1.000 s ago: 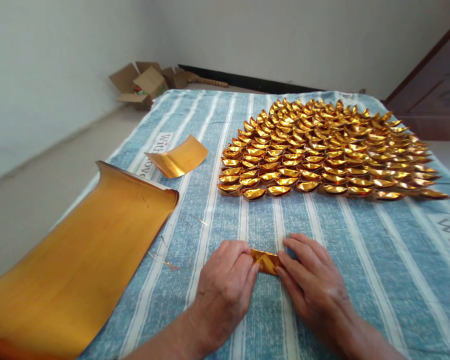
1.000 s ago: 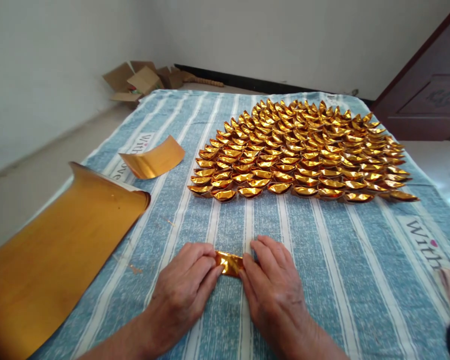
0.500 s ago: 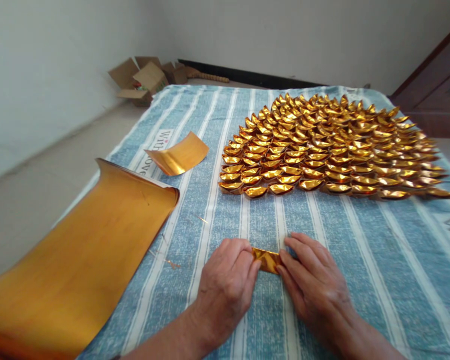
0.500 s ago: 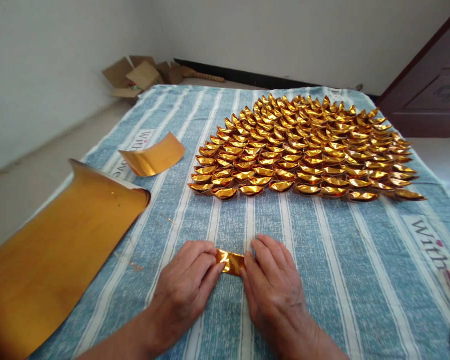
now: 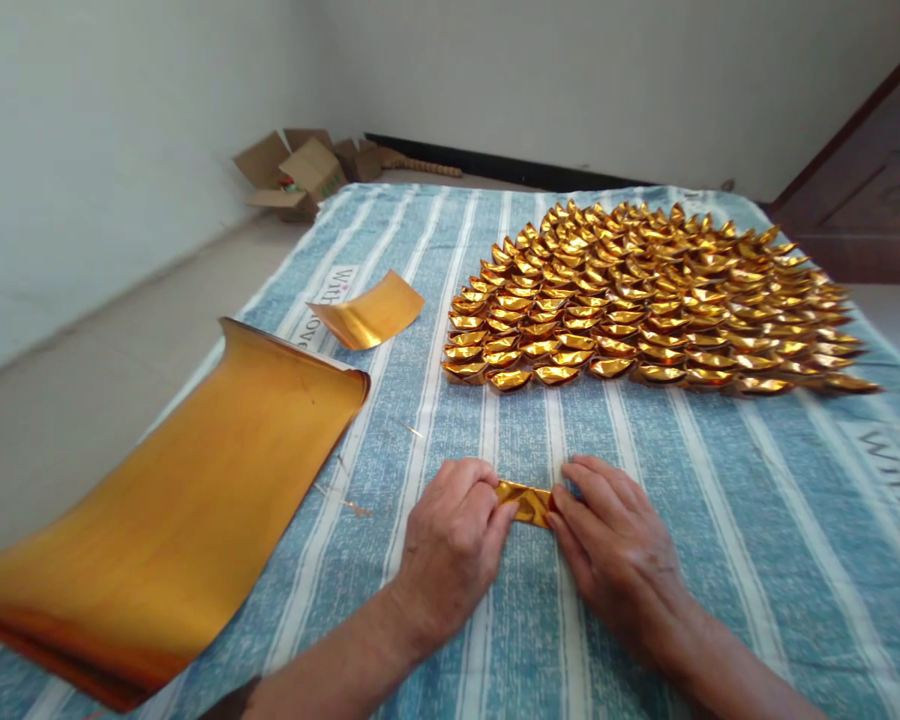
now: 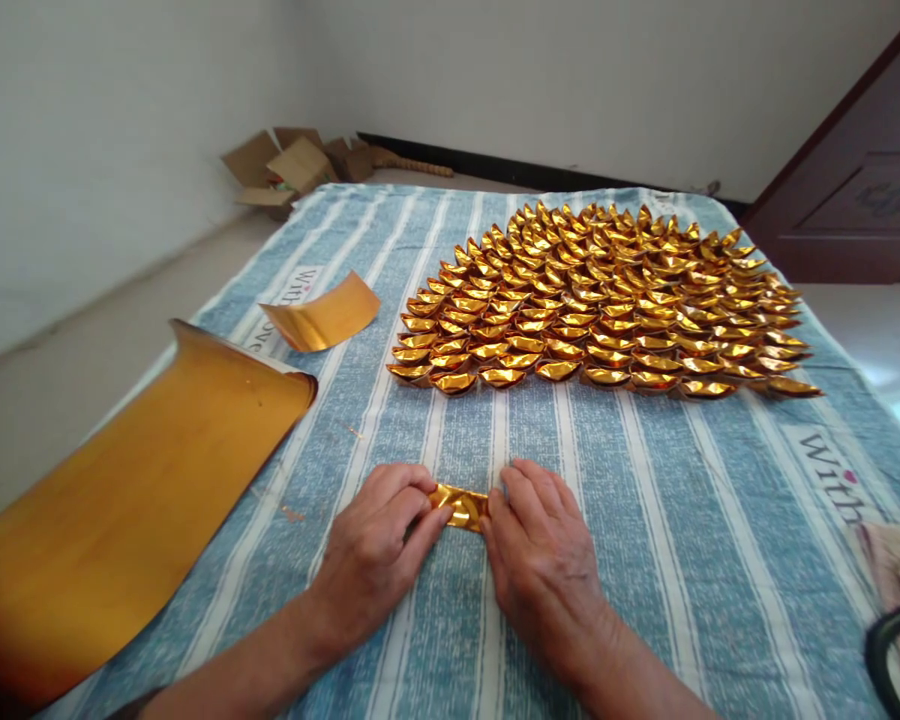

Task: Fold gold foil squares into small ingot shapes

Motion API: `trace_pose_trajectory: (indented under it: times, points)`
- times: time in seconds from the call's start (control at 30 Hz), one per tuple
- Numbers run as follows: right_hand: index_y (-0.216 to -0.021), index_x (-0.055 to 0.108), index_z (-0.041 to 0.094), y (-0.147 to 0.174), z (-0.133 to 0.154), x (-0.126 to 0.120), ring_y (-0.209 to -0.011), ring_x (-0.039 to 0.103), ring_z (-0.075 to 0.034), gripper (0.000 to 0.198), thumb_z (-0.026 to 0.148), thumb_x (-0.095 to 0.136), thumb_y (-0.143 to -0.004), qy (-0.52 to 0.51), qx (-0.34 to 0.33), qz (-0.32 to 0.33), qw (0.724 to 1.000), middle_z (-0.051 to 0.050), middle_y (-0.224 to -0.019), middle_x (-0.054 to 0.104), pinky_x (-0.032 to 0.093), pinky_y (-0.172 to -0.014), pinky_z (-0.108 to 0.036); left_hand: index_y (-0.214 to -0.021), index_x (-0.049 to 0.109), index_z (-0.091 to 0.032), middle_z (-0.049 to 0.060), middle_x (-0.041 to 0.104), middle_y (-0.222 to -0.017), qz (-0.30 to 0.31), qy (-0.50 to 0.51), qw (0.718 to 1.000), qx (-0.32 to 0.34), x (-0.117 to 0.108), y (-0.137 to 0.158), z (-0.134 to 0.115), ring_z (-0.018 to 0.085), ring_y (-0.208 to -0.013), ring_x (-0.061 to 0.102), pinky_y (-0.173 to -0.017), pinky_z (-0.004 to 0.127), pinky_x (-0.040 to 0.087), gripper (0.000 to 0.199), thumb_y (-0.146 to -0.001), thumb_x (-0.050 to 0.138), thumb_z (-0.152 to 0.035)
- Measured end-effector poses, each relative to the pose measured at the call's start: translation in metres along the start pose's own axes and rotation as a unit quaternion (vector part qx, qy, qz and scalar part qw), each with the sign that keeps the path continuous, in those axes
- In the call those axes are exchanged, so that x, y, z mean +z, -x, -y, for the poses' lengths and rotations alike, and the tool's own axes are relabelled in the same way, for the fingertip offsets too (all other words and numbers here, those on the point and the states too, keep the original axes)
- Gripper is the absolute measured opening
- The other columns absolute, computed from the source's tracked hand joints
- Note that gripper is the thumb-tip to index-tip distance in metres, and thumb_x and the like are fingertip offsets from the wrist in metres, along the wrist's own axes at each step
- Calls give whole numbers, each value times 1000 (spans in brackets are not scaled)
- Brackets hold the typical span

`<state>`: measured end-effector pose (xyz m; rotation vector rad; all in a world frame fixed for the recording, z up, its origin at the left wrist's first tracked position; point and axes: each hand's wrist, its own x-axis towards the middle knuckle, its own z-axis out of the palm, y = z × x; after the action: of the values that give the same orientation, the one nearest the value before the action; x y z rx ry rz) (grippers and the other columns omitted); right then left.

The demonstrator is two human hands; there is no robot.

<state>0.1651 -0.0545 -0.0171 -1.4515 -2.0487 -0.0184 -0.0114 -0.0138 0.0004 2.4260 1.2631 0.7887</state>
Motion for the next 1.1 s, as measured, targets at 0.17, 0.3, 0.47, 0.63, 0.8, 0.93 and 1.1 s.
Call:
trace_pose_trajectory:
  times: [0.17, 0.3, 0.47, 0.63, 0.8, 0.93, 1.1]
  points:
    - [-94, 66, 13, 0, 0, -2, -111, 54, -28, 19, 13, 47, -91, -5, 3, 15, 1000, -14, -104, 64, 46, -94, -47, -67, 51, -16, 5, 58, -85, 17, 18, 999, -34, -2, -1, 0, 18, -81, 52, -71, 35, 49, 19, -84, 56, -11]
    - [-96, 66, 13, 1, -1, -2, -110, 54, -28, 20, 16, 47, -92, -4, 1, 14, 1000, -14, -104, 64, 46, -93, -46, -65, 49, -17, 3, 57, -83, 32, 19, 998, -49, -5, -3, 2, 17, -80, 52, -71, 34, 48, 20, -81, 61, -12]
    - [-93, 66, 14, 2, -4, -1, -109, 54, -27, 18, 17, 48, -92, 2, -3, 31, 1000, -13, -104, 63, 45, -93, -44, -62, 47, -16, 2, 57, -84, 76, 37, 994, -75, -11, -6, 4, 16, -81, 53, -72, 32, 46, 24, -77, 64, -10]
    - [-92, 65, 15, 2, -5, -1, -107, 53, -26, 17, 18, 48, -91, 4, -4, 36, 999, -12, -104, 62, 45, -90, -43, -58, 47, -16, 1, 58, -80, 117, 53, 987, -92, -15, -14, 8, 14, -76, 54, -70, 29, 44, 24, -75, 63, -10]
    - [-86, 65, 17, 0, -5, -2, -100, 53, -25, 16, 19, 49, -91, 3, 4, 49, 999, -10, -99, 61, 45, -84, -40, -54, 50, -15, -1, 59, -72, 179, 68, 977, -92, -31, -28, 18, 11, -67, 54, -64, 24, 41, 21, -69, 63, -8]
    - [-83, 64, 18, -1, -5, -2, -95, 53, -23, 16, 18, 50, -90, 3, 3, 50, 999, -9, -95, 60, 44, -82, -38, -65, 61, -16, -3, 59, -66, 170, 88, 977, -90, -48, -37, 13, 11, -62, 52, -61, 23, 41, 10, -72, 58, -8]
    - [-80, 64, 18, -1, -7, -1, -91, 53, -21, 19, 21, 49, -92, 2, -1, 44, 999, -8, -93, 59, 43, -79, -36, -79, 67, -18, -1, 63, -75, 206, 112, 972, 17, -34, -40, -4, 12, -74, 58, -69, 23, 44, 13, -77, 57, -9]
